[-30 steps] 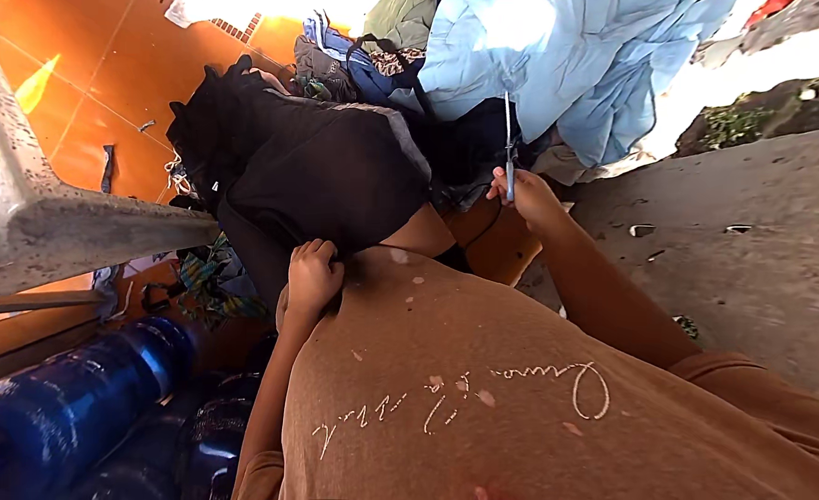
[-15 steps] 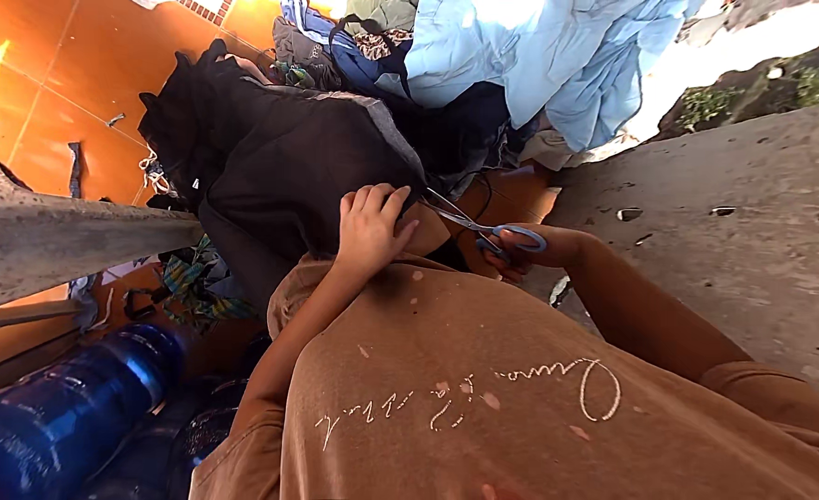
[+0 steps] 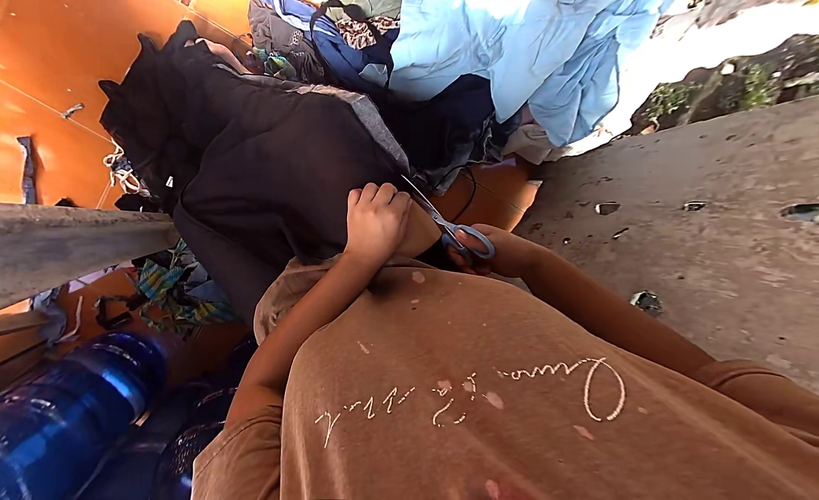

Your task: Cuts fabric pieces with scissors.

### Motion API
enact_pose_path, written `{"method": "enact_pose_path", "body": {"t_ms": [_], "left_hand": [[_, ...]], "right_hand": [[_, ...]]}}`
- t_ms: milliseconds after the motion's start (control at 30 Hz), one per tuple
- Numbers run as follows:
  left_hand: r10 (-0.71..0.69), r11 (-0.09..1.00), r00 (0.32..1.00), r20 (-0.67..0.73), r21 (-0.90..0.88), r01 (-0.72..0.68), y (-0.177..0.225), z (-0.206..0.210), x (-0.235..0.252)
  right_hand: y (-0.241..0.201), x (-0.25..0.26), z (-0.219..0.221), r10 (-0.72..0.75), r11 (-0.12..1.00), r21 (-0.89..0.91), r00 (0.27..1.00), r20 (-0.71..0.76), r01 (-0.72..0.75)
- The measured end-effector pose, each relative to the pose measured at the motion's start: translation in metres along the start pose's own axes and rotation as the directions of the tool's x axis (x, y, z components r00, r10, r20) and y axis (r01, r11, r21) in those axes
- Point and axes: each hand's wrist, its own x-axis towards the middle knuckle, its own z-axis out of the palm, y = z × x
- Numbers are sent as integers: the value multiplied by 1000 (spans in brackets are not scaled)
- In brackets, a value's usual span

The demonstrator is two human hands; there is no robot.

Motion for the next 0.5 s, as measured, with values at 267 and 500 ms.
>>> {"method": "enact_pose_path", "body": {"t_ms": [267, 500], "left_hand": [[-13, 998, 1000, -17, -57, 12, -2, -2, -2], [13, 997, 999, -46, -80, -17, -5, -3, -5]], "right_hand": [[8, -8, 5, -10, 997, 71, 998, -58, 14], [21, -1, -7, -50, 978, 209, 986, 156, 17]]}}
